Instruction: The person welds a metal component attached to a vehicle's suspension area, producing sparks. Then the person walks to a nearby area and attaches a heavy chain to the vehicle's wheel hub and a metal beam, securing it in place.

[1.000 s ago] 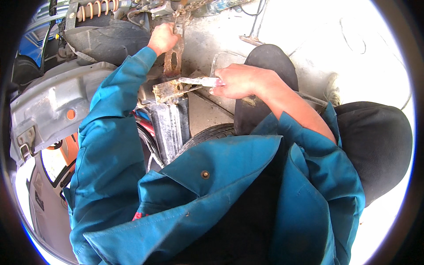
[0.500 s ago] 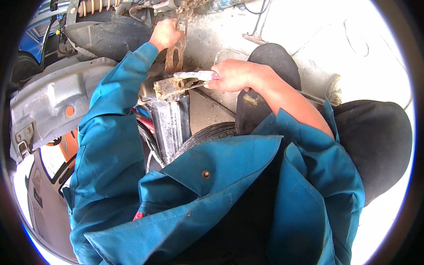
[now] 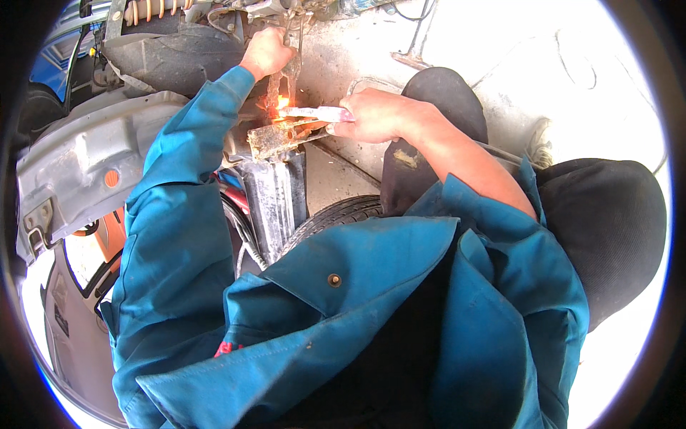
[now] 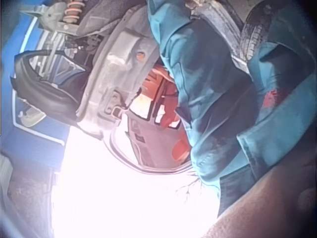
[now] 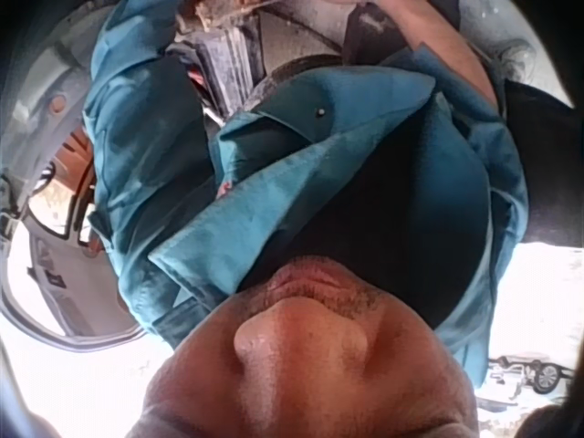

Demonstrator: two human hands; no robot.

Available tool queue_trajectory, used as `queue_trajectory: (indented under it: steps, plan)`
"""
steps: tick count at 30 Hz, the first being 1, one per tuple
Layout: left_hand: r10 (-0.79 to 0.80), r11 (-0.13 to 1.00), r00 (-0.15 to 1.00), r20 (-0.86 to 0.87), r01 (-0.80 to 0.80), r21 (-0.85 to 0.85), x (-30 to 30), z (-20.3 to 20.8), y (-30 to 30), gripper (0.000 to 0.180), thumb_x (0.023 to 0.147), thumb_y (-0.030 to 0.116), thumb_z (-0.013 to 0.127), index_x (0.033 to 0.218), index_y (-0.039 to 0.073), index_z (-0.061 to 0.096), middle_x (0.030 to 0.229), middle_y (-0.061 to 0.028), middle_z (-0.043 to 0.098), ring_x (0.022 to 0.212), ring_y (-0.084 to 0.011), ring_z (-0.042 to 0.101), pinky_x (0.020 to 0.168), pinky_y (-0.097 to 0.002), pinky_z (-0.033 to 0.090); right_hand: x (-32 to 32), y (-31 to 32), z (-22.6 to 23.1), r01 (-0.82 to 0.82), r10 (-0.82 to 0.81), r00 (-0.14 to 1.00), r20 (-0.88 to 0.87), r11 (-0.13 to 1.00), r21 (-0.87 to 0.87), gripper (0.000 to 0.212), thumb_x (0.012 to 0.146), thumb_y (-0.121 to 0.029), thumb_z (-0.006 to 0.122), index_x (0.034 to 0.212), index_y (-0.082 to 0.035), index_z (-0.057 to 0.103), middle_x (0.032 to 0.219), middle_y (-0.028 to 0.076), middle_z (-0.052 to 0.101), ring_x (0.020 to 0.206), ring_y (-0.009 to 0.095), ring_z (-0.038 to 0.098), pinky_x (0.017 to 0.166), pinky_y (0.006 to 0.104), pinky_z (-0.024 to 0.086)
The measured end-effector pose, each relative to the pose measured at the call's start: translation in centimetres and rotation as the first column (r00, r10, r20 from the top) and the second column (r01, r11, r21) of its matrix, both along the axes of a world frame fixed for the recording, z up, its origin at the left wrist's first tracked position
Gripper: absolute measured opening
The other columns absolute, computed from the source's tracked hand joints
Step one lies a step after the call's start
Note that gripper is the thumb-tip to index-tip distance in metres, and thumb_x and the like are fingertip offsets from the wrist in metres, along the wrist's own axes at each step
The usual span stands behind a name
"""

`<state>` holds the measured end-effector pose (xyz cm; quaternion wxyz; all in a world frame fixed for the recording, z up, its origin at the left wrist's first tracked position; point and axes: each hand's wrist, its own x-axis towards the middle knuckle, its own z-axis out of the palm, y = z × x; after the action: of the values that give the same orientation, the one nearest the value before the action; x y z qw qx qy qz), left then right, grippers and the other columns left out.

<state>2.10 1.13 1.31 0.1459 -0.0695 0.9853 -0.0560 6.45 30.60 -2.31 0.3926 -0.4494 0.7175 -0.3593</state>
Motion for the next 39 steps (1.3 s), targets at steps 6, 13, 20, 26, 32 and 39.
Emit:
queue_trajectory:
  steps: [6,13,20,26,32,39]
  plan:
    - [-0.007,1.000,1.000,-0.020,0.008,0.009,0.1,-0.2,-0.1,0.040,0.080,0.029,0.076,0.104,-0.002,0.073,0.104,-0.0294,0.073,0.105,-0.0443,0.070,0.096,-0.0486,0.055,0.3,-0.2,-0.7,-0.074,0.076,0.993,-0.090,0.997,0.026,0.042,0.101,-0.044,0.059,0.104,-0.003,0.065,0.091,0.022,0.072,0.087,0.037,0.071,0.078,0.0481,0.056]
    - [0.001,1.000,1.000,-0.016,-0.001,0.027,0.0,0.0,0.0,0.042,0.080,0.029,0.075,0.107,-0.003,0.074,0.102,-0.0306,0.073,0.104,-0.0449,0.070,0.096,-0.0484,0.055,-0.1,-0.1,0.4,-0.058,0.051,0.996,0.079,0.994,0.088,0.044,0.103,-0.044,0.060,0.119,-0.003,0.062,0.097,0.020,0.071,0.089,0.036,0.069,0.076,0.0449,0.055]
    - [-0.019,1.000,0.999,-0.026,0.020,0.022,-0.2,-0.3,-0.3,0.046,0.079,0.030,0.075,0.110,-0.003,0.074,0.103,-0.0307,0.073,0.105,-0.0448,0.070,0.096,-0.0481,0.055,-0.5,-0.1,1.8,-0.107,0.081,0.987,0.135,0.975,0.194,0.047,0.104,-0.043,0.057,0.136,-0.009,0.055,0.092,0.014,0.069,0.069,0.026,0.070,0.050,0.0383,0.057]
    - [-0.002,1.000,1.000,-0.014,0.003,0.019,-0.1,-0.1,-0.1,0.049,0.080,0.032,0.076,0.113,-0.003,0.074,0.104,-0.0303,0.073,0.106,-0.0434,0.070,0.097,-0.0474,0.055,-0.3,-0.4,1.6,-0.084,0.061,0.990,0.127,0.980,0.180,0.049,0.104,-0.045,0.058,0.132,-0.005,0.060,0.088,0.015,0.069,0.063,0.026,0.068,0.050,0.0382,0.057]
    - [-0.016,1.000,1.000,-0.013,0.016,0.005,-0.3,-0.2,-0.2,0.045,0.079,0.033,0.078,0.102,-0.006,0.075,0.100,-0.0314,0.072,0.102,-0.0438,0.072,0.093,-0.0480,0.057,-0.4,-0.6,0.6,-0.080,0.058,0.989,0.134,0.983,0.165,0.051,0.102,-0.046,0.058,0.118,0.002,0.066,0.084,0.017,0.070,0.058,0.027,0.067,0.050,0.0385,0.056]
    - [-0.003,0.999,0.997,-0.082,0.006,0.041,-0.1,-0.1,0.0,0.041,0.077,0.032,0.079,0.085,-0.008,0.075,0.089,-0.0319,0.072,0.092,-0.0445,0.073,0.087,-0.0481,0.059,-0.7,-0.6,0.7,-0.090,0.063,0.990,0.126,0.972,0.218,0.052,0.102,-0.046,0.058,0.115,0.003,0.066,0.082,0.018,0.069,0.054,0.025,0.064,0.050,0.0382,0.053]
